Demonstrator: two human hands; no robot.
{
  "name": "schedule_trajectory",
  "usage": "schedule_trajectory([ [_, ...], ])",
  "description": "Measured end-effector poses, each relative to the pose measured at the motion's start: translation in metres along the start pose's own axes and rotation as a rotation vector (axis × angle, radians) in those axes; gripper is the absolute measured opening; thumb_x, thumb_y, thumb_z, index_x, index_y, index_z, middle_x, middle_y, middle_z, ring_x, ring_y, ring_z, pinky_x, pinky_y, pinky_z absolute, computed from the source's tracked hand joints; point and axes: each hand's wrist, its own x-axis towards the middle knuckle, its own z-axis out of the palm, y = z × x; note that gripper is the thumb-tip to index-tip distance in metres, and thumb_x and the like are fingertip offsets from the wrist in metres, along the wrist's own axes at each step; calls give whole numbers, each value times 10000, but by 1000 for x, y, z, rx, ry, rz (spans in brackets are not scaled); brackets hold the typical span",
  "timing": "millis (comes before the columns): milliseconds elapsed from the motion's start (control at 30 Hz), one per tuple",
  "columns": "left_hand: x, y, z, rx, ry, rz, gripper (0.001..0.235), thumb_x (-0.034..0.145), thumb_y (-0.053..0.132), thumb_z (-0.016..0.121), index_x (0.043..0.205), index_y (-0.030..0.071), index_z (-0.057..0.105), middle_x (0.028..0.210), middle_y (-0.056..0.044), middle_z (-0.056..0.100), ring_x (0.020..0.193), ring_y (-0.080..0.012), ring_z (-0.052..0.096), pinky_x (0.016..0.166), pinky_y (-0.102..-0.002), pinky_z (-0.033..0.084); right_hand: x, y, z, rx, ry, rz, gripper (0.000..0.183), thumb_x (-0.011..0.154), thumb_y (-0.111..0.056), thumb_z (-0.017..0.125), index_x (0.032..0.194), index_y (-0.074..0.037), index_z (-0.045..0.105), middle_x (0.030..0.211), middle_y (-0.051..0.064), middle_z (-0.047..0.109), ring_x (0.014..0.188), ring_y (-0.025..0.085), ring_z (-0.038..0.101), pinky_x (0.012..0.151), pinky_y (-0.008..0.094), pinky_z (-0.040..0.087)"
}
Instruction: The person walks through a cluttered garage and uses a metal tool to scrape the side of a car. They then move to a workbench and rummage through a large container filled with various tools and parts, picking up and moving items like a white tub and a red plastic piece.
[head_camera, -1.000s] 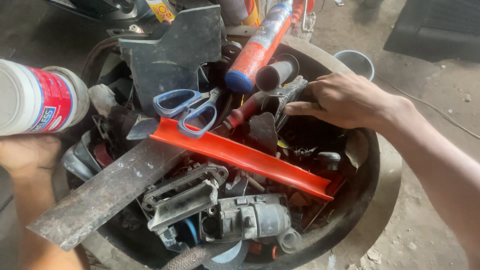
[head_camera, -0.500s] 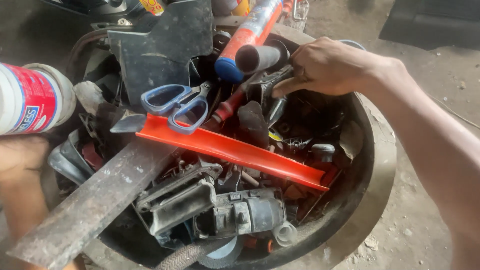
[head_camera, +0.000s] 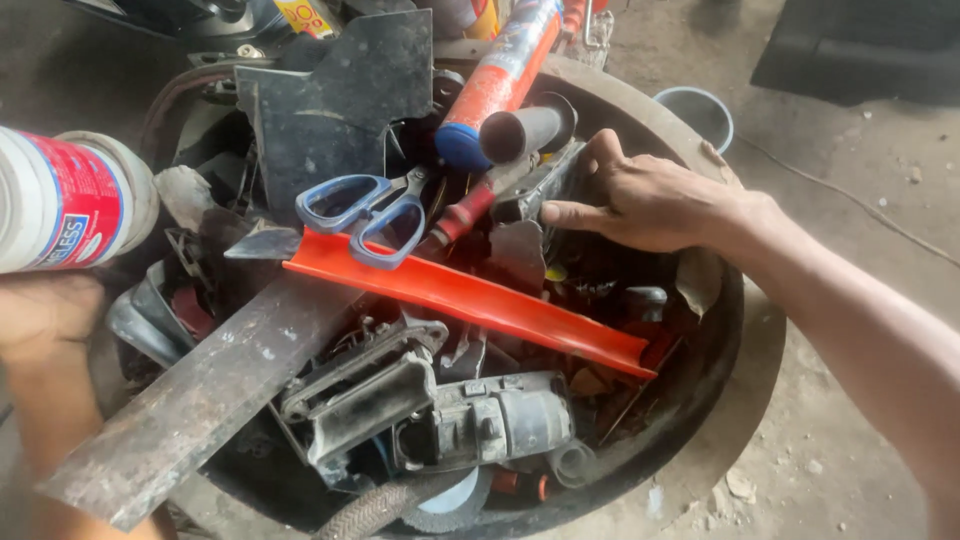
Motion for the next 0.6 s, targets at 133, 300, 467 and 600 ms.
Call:
schedule_trajectory([
  [133, -29, -53, 46, -6, -13, 10, 599, 1090, 299, 392, 1509, -117, 491, 1471, -352, 549, 1337, -529, 537, 1143, -681, 423, -9, -11, -10, 83, -66, 48, 1042, 865, -820, 387, 1464, 24, 265, 1146, 311, 674, 1142, 413, 664, 957, 489, 565],
  [300, -34, -61, 54, -172, -33, 6, 651, 1080, 340, 370, 1500, -150, 458, 1431, -407, 513, 1286, -596, 506, 1093, -730, 408, -15, -35, -43, -112, -80, 38, 765, 845, -771, 482, 1161, -91, 633, 914, 182, 722, 909, 336, 723, 804, 501, 590],
  [467, -17, -43, 26, -120, -28, -21, 611, 1113, 309, 379, 1526, -135, 461, 1470, -387, 521, 1326, -575, 518, 1131, -713, 411, -14, -22, -37, -66, 250, -255, 567, 803, -584, 721, 1039, -70, 688, 932, 105, 701, 869, 278, 701, 740, 460, 581],
  [600, -18, -41, 25, 104, -24, 55, 623, 1087, 302, 421, 1560, -97, 488, 1528, -324, 555, 1401, -499, 550, 1186, -633, 401, -17, -17, -35, -16, 480, -690, 595, 782, -364, 819, 1295, -106, 662, 1187, 116, 666, 1077, 269, 652, 884, 425, 567],
])
